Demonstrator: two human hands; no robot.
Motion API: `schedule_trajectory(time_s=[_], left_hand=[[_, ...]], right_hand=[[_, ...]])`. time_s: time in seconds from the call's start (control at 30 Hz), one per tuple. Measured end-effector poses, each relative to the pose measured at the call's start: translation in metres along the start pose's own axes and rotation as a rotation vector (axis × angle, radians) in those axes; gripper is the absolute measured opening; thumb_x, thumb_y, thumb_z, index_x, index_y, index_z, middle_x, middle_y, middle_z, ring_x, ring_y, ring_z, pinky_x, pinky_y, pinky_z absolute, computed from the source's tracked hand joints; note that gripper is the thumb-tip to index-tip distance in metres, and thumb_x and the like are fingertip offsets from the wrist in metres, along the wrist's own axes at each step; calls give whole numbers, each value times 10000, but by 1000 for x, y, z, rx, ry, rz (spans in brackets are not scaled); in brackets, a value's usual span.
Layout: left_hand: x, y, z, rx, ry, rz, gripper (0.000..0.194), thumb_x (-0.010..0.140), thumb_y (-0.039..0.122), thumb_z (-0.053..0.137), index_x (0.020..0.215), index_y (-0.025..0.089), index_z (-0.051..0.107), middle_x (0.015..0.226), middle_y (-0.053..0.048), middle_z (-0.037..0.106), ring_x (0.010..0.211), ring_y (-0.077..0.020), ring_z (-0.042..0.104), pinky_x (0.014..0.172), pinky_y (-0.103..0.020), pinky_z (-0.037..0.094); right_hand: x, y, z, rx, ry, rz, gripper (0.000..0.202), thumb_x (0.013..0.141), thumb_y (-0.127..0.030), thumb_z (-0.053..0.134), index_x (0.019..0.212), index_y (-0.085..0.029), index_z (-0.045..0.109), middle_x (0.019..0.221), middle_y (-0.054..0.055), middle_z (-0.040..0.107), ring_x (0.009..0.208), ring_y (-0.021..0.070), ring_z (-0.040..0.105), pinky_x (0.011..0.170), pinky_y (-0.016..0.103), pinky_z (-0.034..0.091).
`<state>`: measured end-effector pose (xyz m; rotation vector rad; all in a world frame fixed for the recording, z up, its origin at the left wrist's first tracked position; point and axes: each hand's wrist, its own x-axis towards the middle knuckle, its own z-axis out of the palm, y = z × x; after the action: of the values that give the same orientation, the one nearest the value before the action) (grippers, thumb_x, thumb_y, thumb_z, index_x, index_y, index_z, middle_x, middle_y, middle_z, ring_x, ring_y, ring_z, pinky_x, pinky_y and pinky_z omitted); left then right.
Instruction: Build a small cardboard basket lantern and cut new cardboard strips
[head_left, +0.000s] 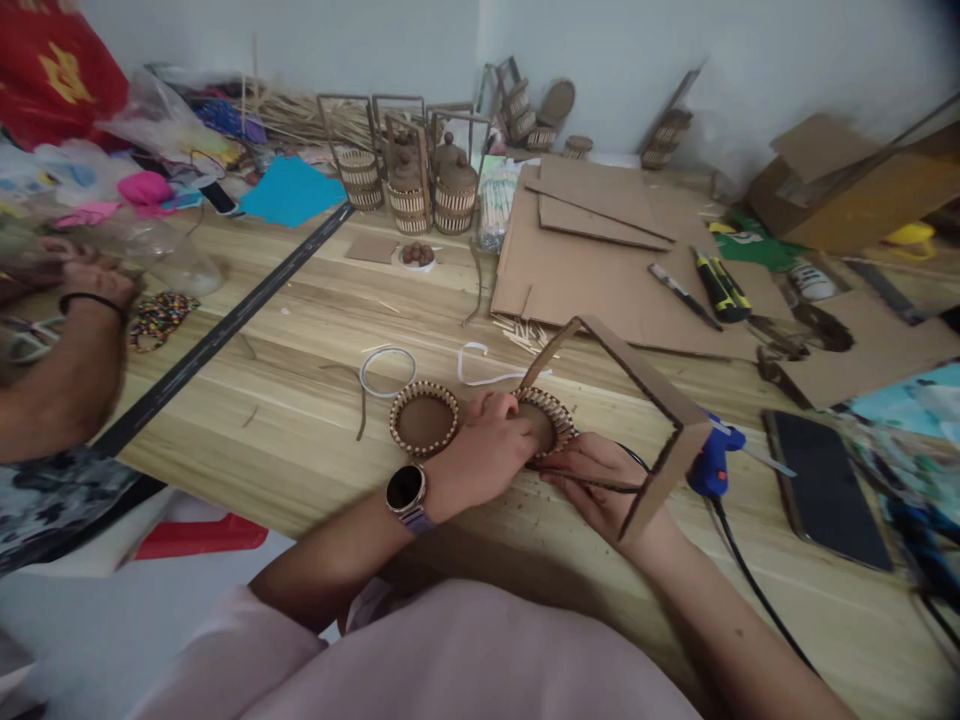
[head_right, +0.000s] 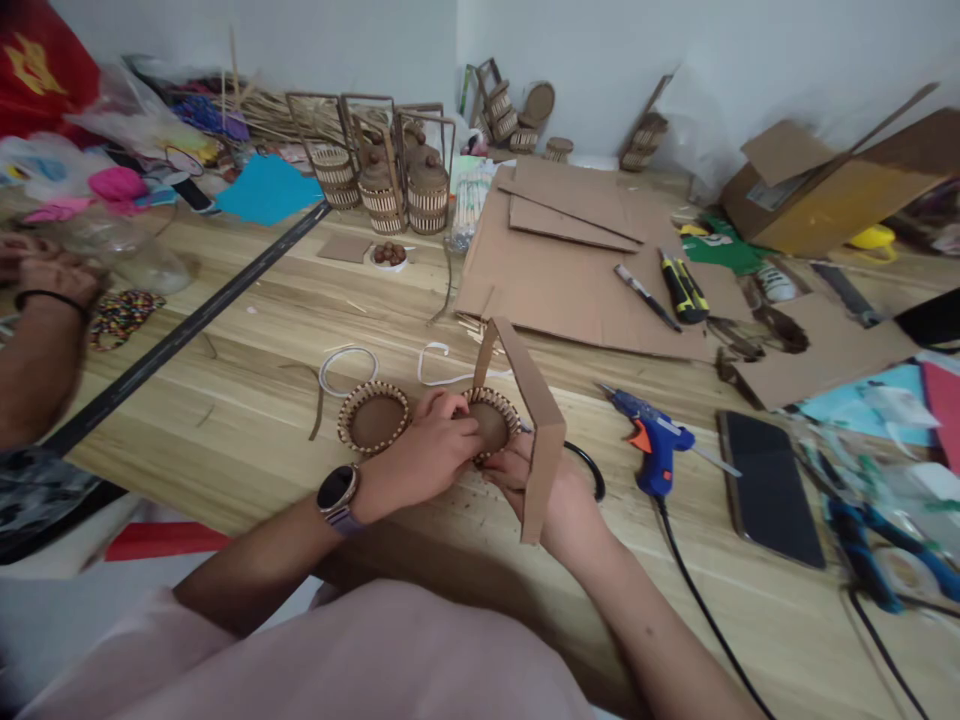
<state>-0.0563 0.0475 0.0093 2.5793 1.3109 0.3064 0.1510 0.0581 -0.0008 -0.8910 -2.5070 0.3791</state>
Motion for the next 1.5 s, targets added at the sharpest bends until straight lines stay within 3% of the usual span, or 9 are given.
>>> schedule_trajectory(time_s=[0.63,0.77,0.87,1.17,1.5], left_hand=[[-1,1,-5,13,-26,19,215,945,130,466,920,189,671,945,-45,655,1180,-295,398,1089,-508,214],[-1,2,-7,38,-47,37,117,923,206,563,953,172,670,987,-59,661,1207,-332,401,1102,-549,195],[0,4,-7,34,-45,30,154,903,304,633,971,174,677,1000,-70,658,1211,-332,400,1116,-551,191],[1,5,5,31,19,3,250,962,370,550,909,183,707,929,-69,671,1152,-300,421,1105,-535,206],[2,4,9,-2,65,10,222,945,347,590,847,177,695,899,-36,681,1114,-282,439,1079,-497,247]], right_hand=[[-5,5,9,-88,53,-46,225,959,-247,508,922,-197,724,788,71,650,734,214,637,633,316,529],[-2,8,10,-98,71,-66,272,977,-265,474,898,-175,718,783,84,659,715,211,636,614,317,532],[-3,12,11,-107,66,-59,287,979,-294,466,910,-179,720,790,95,669,710,220,635,598,327,533],[-6,18,16,-82,40,-47,256,970,-280,477,948,-208,723,854,90,699,799,230,657,679,363,573],[-1,16,13,-86,56,-27,254,972,-290,470,939,-205,706,883,99,705,831,244,660,728,375,570]])
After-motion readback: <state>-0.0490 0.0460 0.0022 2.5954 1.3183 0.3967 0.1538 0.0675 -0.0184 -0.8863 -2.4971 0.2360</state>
